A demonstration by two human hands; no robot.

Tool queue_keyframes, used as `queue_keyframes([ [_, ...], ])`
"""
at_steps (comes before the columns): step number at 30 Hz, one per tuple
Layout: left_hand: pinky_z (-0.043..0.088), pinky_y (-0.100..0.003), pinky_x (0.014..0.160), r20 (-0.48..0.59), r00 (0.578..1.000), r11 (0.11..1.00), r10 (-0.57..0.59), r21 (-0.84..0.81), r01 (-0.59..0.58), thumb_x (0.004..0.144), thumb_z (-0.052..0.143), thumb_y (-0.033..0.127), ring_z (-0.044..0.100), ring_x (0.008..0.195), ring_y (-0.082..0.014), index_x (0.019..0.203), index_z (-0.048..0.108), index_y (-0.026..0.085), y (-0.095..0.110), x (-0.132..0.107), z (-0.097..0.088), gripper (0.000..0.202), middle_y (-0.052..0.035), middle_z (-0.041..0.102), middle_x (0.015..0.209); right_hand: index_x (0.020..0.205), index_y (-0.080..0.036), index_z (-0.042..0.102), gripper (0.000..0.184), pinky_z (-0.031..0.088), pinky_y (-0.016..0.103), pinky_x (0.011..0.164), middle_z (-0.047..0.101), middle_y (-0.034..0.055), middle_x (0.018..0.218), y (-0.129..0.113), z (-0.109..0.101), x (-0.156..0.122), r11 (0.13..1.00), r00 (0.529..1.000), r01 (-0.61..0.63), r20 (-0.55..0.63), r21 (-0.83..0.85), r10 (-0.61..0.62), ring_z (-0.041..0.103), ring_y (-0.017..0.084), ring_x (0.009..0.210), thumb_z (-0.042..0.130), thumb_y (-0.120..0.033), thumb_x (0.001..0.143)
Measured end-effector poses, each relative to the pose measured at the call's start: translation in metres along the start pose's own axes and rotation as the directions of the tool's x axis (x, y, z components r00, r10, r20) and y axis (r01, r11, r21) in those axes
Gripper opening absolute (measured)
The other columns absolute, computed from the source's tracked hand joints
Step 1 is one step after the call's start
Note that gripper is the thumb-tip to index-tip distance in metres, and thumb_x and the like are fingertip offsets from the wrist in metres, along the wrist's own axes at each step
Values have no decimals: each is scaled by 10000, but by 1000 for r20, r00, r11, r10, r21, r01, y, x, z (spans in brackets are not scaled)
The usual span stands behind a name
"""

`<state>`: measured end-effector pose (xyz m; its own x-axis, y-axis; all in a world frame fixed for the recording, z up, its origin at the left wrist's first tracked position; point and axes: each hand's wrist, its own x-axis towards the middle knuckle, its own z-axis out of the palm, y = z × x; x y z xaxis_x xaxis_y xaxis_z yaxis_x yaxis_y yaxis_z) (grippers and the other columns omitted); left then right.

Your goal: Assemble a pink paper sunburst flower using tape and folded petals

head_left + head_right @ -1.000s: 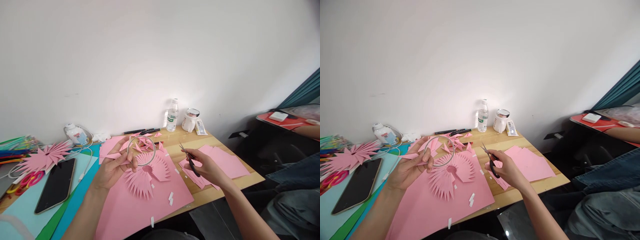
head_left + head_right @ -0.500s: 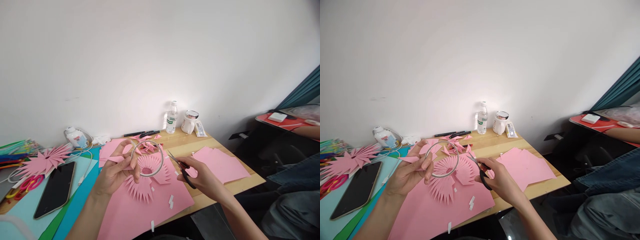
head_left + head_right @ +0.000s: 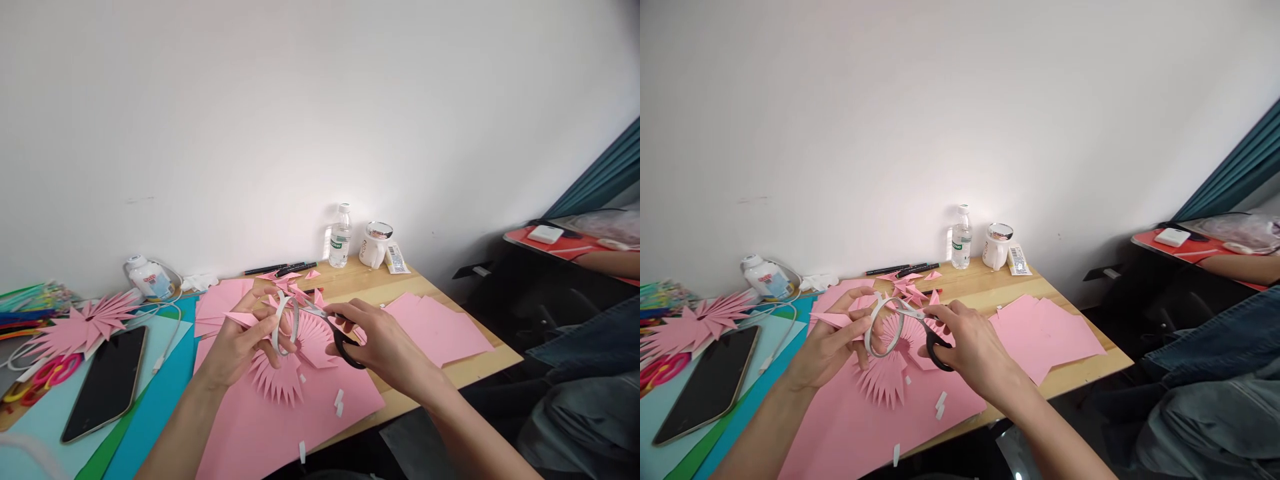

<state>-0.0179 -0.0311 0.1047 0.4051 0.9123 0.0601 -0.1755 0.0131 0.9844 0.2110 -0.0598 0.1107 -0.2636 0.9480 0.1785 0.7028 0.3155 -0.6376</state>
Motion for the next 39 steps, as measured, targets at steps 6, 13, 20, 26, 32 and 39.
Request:
queue_keyframes([
  [6, 569, -283, 472, 8, 999, 983, -46, 177, 44, 829, 595, 290, 677, 599, -191, 1194, 433, 222, 4, 0, 6, 406, -14, 646, 745, 1139, -266, 607, 402, 412, 264, 638, 599, 32, 852, -11, -7, 12, 994, 997, 7, 73, -113, 1, 584, 173, 751, 675, -246, 743],
  [13, 594, -324, 564, 30, 996, 944, -86, 324, 71, 832, 584, 322, 702, 663, -217, 1198, 448, 219, 10, 3, 12, 404, -15, 655, 759, 1014, -245, 660, 301, 336, 229, 583, 619, 14, 795, -14, -17, 19, 991, 995, 48, 97, -123, -36, 547, 149, 702, 684, -223, 714],
  [20, 593, -318, 574, 68, 994, 941, -87, 333, 59, 853, 552, 316, 703, 681, -215, 1197, 447, 229, 13, 4, 15, 370, -17, 652, 765, 985, -261, 664, 288, 282, 216, 543, 622, -17, 742, -11, -22, 17, 994, 995, 29, 98, -104, -19, 520, 123, 646, 680, -204, 703],
  [26, 592, -317, 573, 98, 991, 944, -96, 325, 59, 861, 541, 284, 699, 663, -203, 1202, 438, 236, 12, 5, 16, 360, -11, 648, 758, 868, -241, 656, 168, 260, 218, 538, 595, -26, 695, -11, -22, 16, 995, 994, 25, 105, -99, -15, 485, 111, 612, 647, -200, 706],
  [32, 590, -304, 552, 100, 991, 945, -83, 323, 46, 859, 543, 283, 690, 657, -197, 1192, 446, 226, 13, 3, 17, 352, -11, 639, 743, 725, -203, 594, 56, 243, 219, 528, 553, -36, 636, -10, -22, 15, 997, 993, 25, 121, -76, -15, 442, 96, 575, 574, -156, 702],
  [39, 587, -301, 530, 137, 985, 953, -109, 296, 64, 851, 556, 292, 696, 650, -215, 1185, 462, 220, 15, 5, 14, 354, -17, 634, 713, 663, -194, 557, 119, 218, 216, 495, 491, -45, 572, -11, -28, 16, 997, 989, 49, 145, -62, -40, 367, 85, 512, 520, -87, 698],
])
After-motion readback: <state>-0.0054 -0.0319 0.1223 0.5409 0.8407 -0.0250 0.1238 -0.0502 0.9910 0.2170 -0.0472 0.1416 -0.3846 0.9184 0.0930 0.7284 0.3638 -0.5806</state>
